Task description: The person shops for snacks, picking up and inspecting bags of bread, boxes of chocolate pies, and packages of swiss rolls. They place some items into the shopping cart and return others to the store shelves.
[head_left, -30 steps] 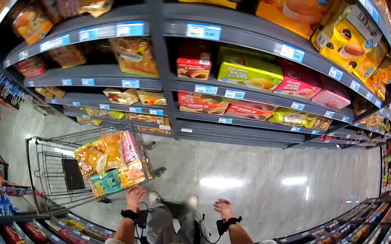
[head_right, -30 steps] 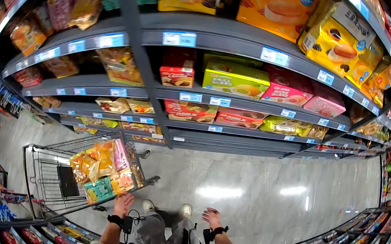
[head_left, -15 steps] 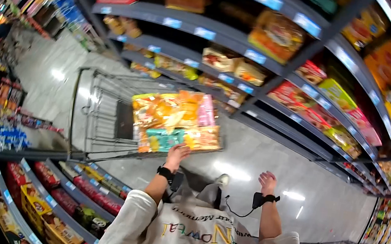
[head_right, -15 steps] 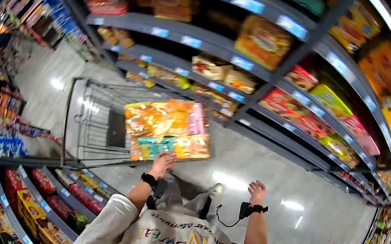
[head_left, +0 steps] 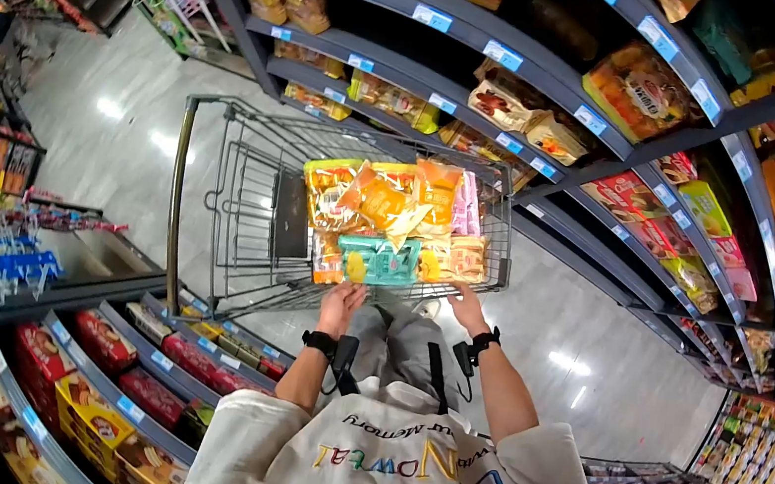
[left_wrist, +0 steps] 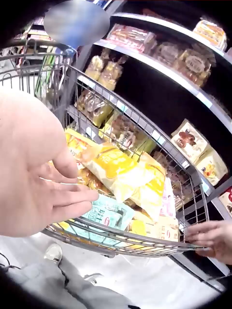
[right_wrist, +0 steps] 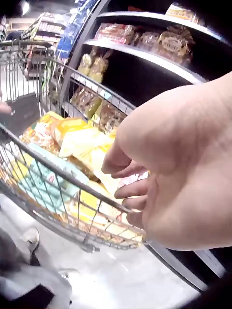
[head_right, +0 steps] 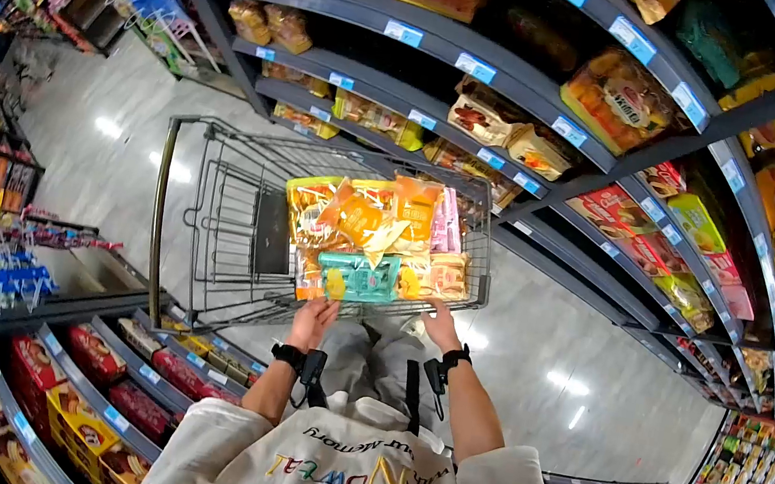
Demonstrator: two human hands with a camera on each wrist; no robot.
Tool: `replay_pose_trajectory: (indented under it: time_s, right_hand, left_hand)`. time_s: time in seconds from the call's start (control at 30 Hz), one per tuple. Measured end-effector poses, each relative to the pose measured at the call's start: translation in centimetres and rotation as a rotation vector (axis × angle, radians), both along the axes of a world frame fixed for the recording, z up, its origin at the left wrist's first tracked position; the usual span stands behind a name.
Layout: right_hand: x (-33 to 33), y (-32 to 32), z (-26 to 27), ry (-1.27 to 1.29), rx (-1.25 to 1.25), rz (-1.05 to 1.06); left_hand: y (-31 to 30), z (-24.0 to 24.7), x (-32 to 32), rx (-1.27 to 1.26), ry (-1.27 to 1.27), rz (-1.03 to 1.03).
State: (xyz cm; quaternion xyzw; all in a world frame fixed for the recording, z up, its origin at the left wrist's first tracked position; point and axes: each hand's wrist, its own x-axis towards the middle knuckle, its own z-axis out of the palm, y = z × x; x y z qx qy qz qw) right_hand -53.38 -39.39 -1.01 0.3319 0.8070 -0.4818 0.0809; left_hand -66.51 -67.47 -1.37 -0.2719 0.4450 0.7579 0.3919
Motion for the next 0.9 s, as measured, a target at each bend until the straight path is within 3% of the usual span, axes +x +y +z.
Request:
replay_pose_trajectory:
  time_s: [0.1,0.2,0.27,0.37,0.47,0.6,0.7,0.73,0.83,0.9]
  right_hand:
    - [0.6,-0.8,2.1,-0.144,0.003,0.062]
    - [1.3,-1.1,0.9,-0.112,0.105,0.151]
    - [0.7,-1.4,1.4,-0.218,0.185,0.19]
    - [0.5,-1.9,1.6,-0.285,0.377,0.265]
    - [0.8,-1.4,2.2,-0.289,0.335,0.326]
    - [1.0,-1.1,1.2,-0.141,0.396,0.303]
    - [0.3,0.3,-0.4,-0.162,0.273,0.2]
    - [0.2,0.8,-1.3,-0.187,0.214,0.158]
    - [-1.0,1.8,-1.2,-0.296,0.162,0.125]
    - [-1.1,3.0,-4.0,-0.201,0.146,0.042]
  left_hand:
    - [-0.5,0.3,-0.6,0.05,-0.039,-0.037]
    - [-1.5,1.4,-1.5,0.04,-0.05,-0.118]
    - [-1.9,2.5,-2.1,-0.009,-0.115,-0.254]
    - [-3.4,-2.5,-2.5,0.029,0.061,-0.262]
    - [-3.0,1.5,-3.8,0.014,-0.124,-0.232]
    - [-2.7,2.6,-4.4,0.014,-0.206,-0.13]
    - [-3.2,1.0,-4.5,0.054,-0.187,-0.082]
    - [-2.8,2.5,-4.8,0.014,-0.211,-0.072]
    - [-4.2,-1.9,-5.2,0.137,-0.141,-0.089]
    - [-3.4,1.3,-6.3,0.07,-0.233,-0.08]
